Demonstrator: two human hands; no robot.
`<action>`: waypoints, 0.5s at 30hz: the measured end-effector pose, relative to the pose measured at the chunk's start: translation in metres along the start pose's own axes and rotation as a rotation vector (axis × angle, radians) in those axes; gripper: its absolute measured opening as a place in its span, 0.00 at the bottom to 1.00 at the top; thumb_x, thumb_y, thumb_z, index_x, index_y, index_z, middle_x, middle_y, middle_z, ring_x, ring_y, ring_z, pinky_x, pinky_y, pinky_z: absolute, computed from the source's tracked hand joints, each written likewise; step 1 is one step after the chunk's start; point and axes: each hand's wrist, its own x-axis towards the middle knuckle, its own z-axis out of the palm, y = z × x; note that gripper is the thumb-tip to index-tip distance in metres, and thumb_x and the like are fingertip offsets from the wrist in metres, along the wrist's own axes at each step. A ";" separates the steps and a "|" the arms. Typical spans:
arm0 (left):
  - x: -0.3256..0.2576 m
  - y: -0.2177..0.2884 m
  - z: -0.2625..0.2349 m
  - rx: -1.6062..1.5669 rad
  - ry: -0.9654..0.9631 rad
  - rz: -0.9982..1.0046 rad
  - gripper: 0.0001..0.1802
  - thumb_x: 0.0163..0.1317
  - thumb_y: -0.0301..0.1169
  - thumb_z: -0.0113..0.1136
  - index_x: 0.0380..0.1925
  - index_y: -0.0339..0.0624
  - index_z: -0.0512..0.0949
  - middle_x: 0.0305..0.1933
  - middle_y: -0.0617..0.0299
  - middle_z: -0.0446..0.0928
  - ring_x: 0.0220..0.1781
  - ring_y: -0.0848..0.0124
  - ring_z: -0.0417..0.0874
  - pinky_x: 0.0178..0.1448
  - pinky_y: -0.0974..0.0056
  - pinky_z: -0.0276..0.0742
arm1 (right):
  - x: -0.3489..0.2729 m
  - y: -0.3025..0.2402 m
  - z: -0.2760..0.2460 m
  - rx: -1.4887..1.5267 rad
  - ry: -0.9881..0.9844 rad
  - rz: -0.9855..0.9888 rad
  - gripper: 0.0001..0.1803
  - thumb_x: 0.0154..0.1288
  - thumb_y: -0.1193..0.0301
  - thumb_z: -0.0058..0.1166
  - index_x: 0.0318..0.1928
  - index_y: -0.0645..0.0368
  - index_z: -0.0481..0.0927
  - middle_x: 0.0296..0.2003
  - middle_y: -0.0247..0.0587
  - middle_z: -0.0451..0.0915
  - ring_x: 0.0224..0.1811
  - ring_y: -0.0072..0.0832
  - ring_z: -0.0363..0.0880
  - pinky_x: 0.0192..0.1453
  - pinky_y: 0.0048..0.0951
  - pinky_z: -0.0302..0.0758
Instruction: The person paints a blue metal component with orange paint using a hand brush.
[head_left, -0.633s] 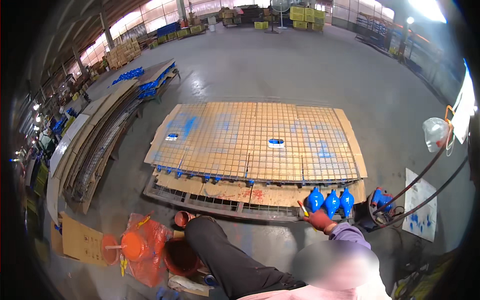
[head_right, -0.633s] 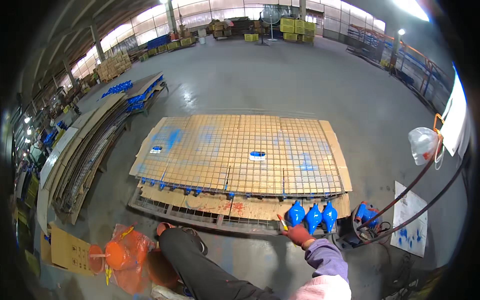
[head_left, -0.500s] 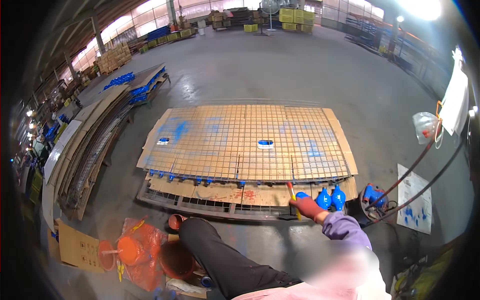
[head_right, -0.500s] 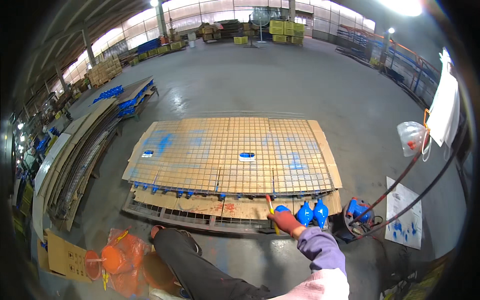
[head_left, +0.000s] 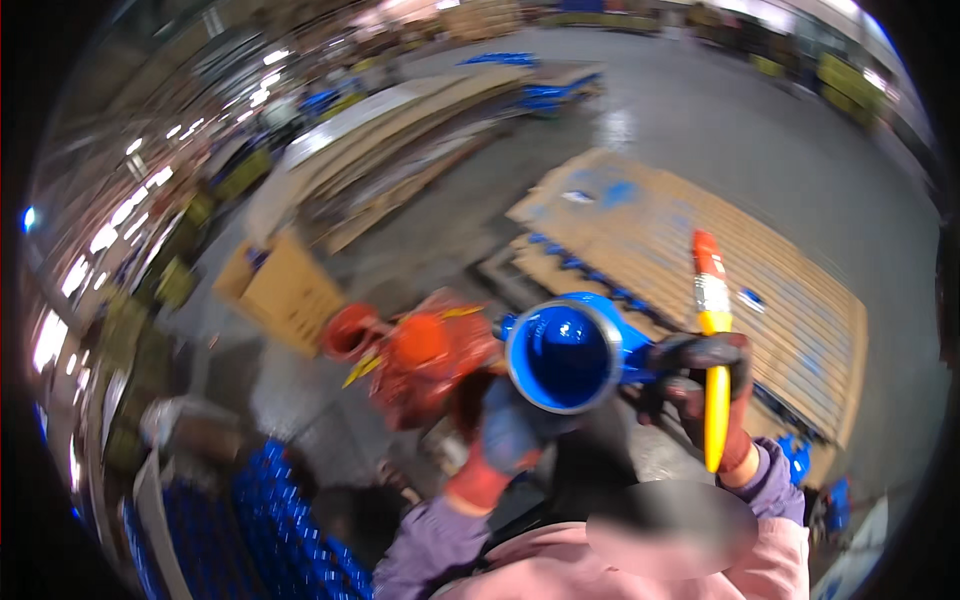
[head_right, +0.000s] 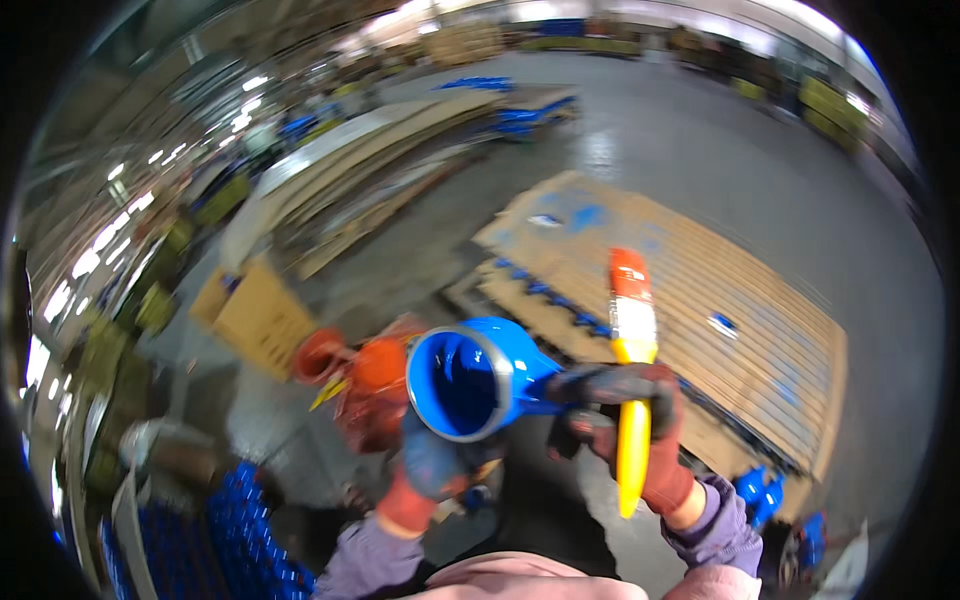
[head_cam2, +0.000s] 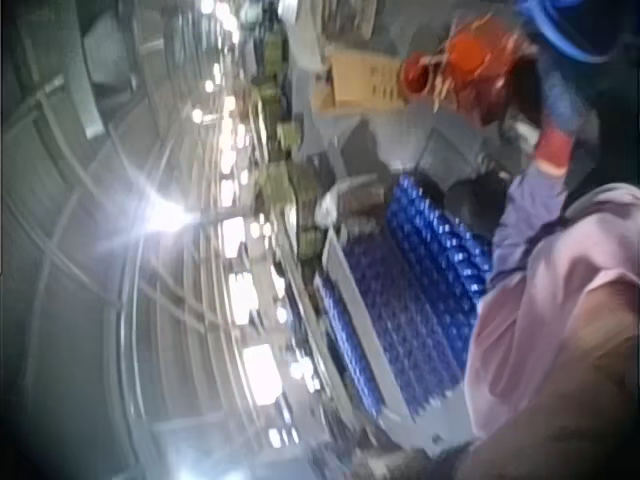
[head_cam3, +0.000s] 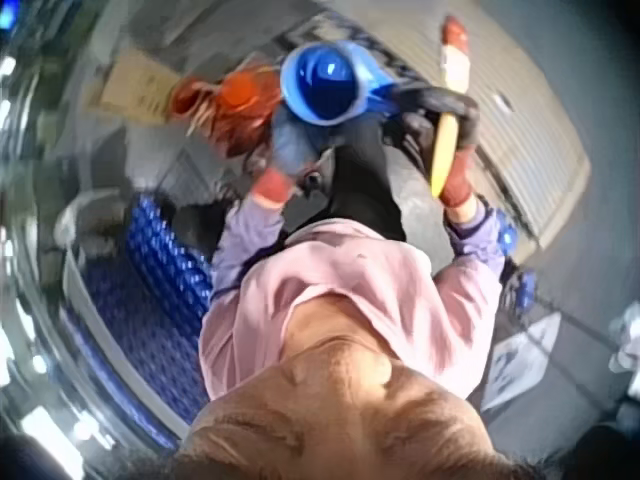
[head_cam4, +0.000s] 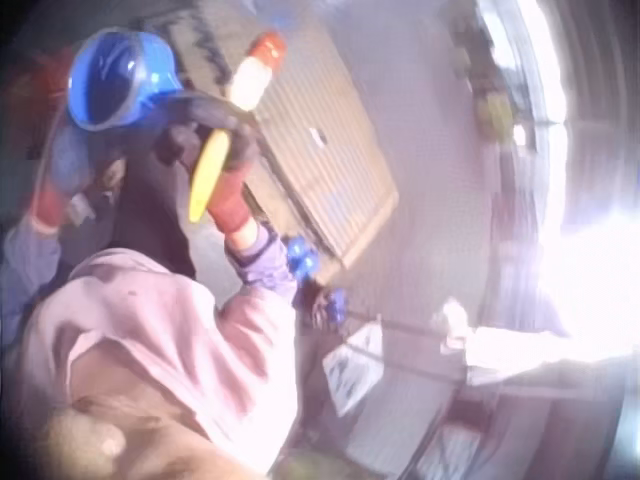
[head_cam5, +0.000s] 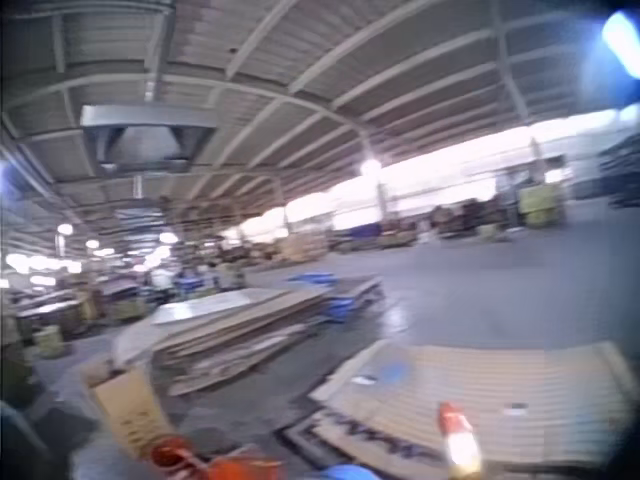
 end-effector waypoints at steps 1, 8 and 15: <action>-0.005 0.001 -0.004 -0.063 0.188 0.149 0.27 0.64 0.36 0.52 0.62 0.41 0.63 0.60 0.52 0.70 0.56 0.60 0.77 0.53 0.56 0.79 | 0.001 0.009 0.017 0.099 -0.016 0.023 0.21 0.57 0.81 0.60 0.49 0.60 0.67 0.49 0.59 0.73 0.32 0.34 0.80 0.31 0.36 0.82; -0.048 0.039 -0.068 -1.476 0.538 -0.023 0.50 0.54 0.72 0.38 0.66 0.45 0.58 0.63 0.47 0.65 0.63 0.46 0.68 0.60 0.39 0.70 | -0.005 0.079 0.057 -0.027 -0.142 0.142 0.18 0.58 0.86 0.55 0.48 0.63 0.67 0.53 0.59 0.72 0.36 0.28 0.79 0.34 0.31 0.82; -0.062 0.048 -0.128 -1.234 0.522 0.113 0.45 0.59 0.61 0.49 0.67 0.41 0.54 0.66 0.41 0.61 0.57 0.45 0.73 0.35 0.61 0.83 | 0.010 0.115 0.059 -0.405 -0.223 0.188 0.13 0.62 0.84 0.48 0.48 0.62 0.72 0.37 0.42 0.77 0.30 0.23 0.77 0.33 0.25 0.77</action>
